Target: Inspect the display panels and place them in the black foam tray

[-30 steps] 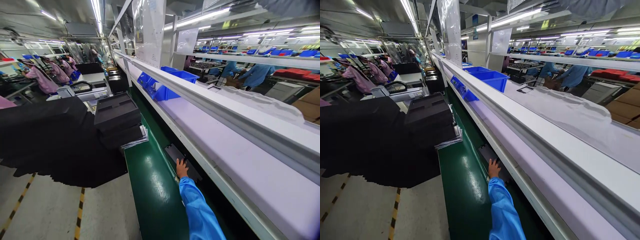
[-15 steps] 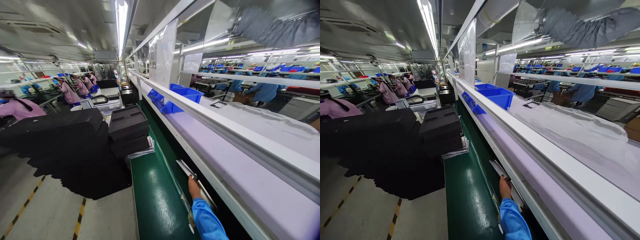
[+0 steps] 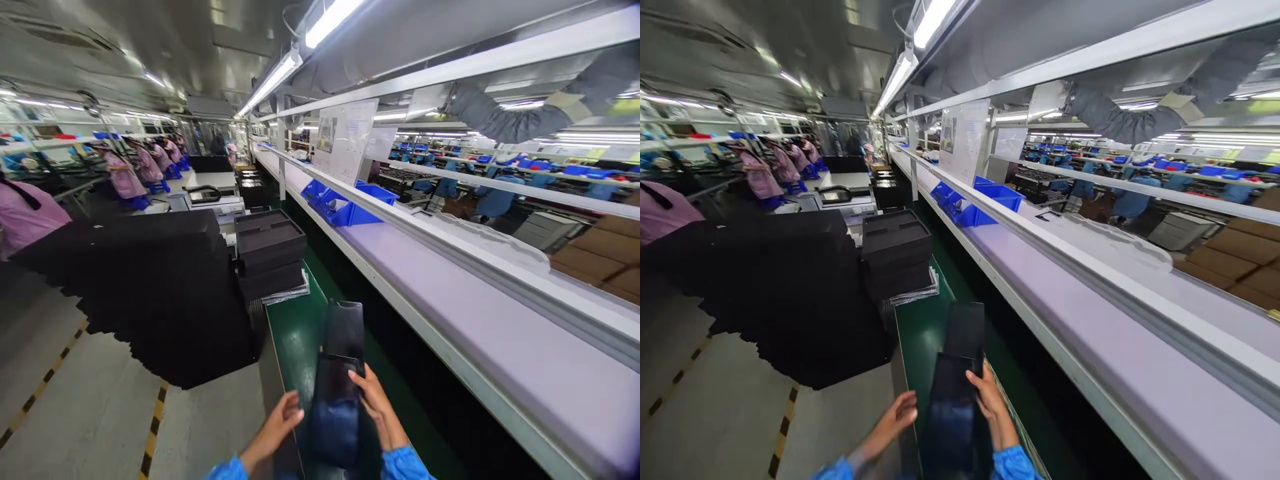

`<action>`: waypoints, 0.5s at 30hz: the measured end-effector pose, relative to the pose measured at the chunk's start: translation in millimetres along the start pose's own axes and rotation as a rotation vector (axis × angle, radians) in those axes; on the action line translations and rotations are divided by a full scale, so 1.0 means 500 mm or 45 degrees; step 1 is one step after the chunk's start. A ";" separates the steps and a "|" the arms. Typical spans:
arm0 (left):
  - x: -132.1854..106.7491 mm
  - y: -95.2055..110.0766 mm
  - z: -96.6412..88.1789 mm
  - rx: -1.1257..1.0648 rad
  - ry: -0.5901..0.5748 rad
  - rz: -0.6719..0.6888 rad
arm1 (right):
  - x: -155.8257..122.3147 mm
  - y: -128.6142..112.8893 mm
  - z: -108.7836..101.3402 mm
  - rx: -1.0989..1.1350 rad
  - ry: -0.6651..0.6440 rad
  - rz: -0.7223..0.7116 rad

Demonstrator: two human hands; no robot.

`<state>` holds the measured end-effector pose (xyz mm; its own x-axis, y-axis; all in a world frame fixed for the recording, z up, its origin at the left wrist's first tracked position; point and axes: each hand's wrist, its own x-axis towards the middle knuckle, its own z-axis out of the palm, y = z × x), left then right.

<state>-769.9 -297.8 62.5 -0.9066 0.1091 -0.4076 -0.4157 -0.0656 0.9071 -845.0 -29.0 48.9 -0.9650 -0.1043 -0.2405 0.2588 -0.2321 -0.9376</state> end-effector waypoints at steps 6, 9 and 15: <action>-0.072 -0.045 -0.087 -0.493 -0.666 0.001 | -0.176 0.071 0.224 0.192 -0.146 -0.007; -0.126 -0.084 -0.133 -0.529 -0.620 -0.001 | -0.245 0.090 0.278 0.159 -0.123 -0.021; -0.219 -0.132 -0.224 -0.494 -0.669 -0.007 | -0.335 0.132 0.359 0.041 0.179 -0.106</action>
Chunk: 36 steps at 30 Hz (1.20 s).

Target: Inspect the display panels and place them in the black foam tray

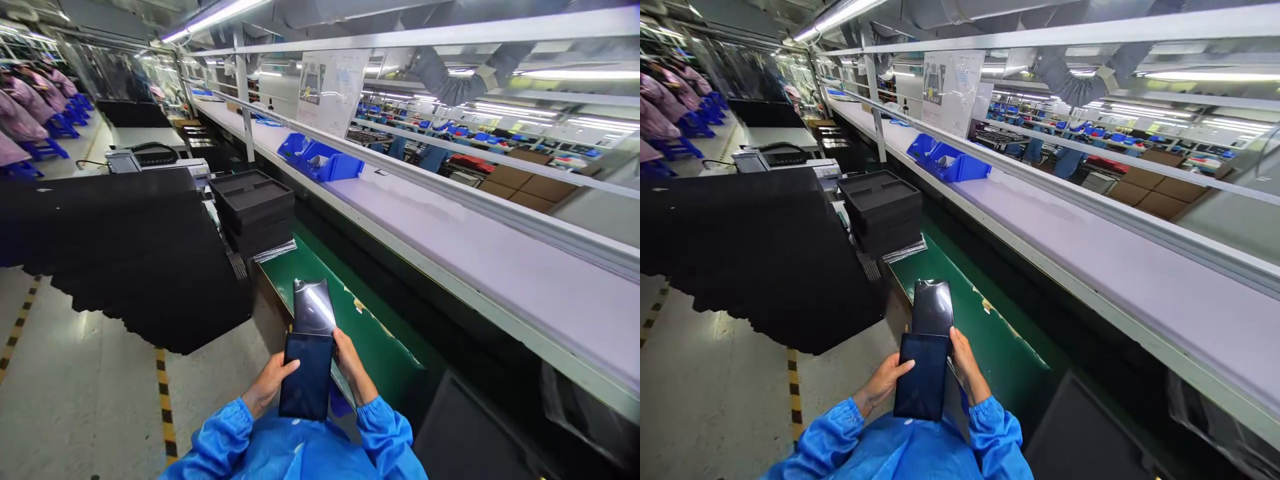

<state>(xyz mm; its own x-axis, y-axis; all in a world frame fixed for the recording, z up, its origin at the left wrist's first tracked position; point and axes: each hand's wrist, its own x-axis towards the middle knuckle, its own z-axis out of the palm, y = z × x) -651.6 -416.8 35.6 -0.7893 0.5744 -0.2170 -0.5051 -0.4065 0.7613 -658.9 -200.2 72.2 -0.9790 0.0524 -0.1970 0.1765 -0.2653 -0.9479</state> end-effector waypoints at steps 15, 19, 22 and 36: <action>-0.091 -0.061 0.021 -0.402 0.193 -0.353 | -0.407 0.110 0.007 -1.385 0.736 -0.456; -0.094 -0.124 0.117 -0.427 0.113 -0.392 | -0.468 0.196 0.059 -1.867 0.881 -0.792; -0.114 -0.178 0.178 -0.460 0.102 -0.464 | -0.505 0.243 0.082 -2.170 0.924 -0.850; -0.218 -0.415 0.486 0.117 -0.206 -0.644 | -0.897 0.159 -0.217 -1.511 1.052 -0.385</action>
<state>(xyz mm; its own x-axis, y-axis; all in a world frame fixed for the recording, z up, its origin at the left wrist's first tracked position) -375.7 -222.2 49.7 -0.3878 0.7873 -0.4793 -0.7702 0.0089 0.6377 -194.8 -140.4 58.0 -0.7303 0.5905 0.3434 0.3582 0.7591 -0.5436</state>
